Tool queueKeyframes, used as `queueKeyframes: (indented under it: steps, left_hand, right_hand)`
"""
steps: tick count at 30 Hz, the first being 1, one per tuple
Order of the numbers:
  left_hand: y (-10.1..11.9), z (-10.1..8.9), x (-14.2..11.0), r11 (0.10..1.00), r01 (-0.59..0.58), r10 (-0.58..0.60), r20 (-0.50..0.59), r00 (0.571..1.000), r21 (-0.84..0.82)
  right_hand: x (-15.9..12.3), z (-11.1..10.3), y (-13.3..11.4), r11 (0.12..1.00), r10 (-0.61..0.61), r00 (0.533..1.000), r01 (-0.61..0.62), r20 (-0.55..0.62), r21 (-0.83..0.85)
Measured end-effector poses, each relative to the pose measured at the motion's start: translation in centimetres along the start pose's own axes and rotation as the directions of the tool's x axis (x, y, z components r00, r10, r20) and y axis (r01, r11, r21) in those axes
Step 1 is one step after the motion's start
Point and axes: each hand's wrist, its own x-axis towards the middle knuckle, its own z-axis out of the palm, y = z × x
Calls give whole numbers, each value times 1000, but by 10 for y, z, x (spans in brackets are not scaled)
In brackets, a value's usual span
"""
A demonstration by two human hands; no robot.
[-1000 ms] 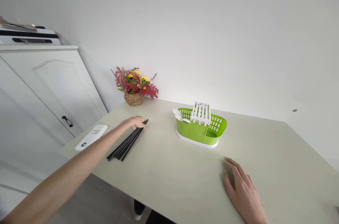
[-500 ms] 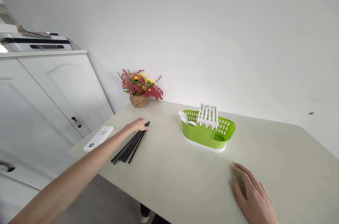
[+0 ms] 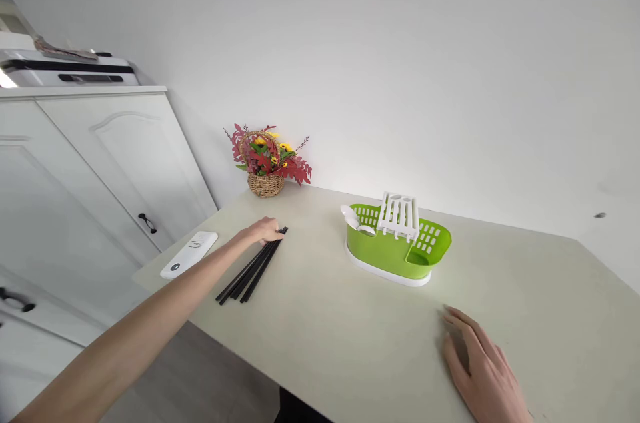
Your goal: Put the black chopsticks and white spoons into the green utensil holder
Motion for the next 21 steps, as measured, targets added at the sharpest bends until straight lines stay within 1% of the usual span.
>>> queueKeyframes:
  steps: [10, 16, 19, 21]
  left_hand:
    - [-8, 1, 4, 997, -17, 19, 36, 999, -76]
    - [-8, -6, 1, 998, -4, 7, 35, 999, -65]
    - [-5, -12, -1, 999, 9, -9, 5, 1000, -36]
    - [-2, -16, -4, 1000, 5, -6, -60, 998, -19]
  right_hand:
    - [-1, -1, 0, 1000, -8, 1000, 8, 4, -1]
    - [-1, 0, 2, 1000, 6, 1000, -7, 5, 13]
    - [0, 0, 0, 1000, 14, 1000, -14, 0, 17]
    - [0, -1, -1, 1000, 13, 1000, -13, -4, 20]
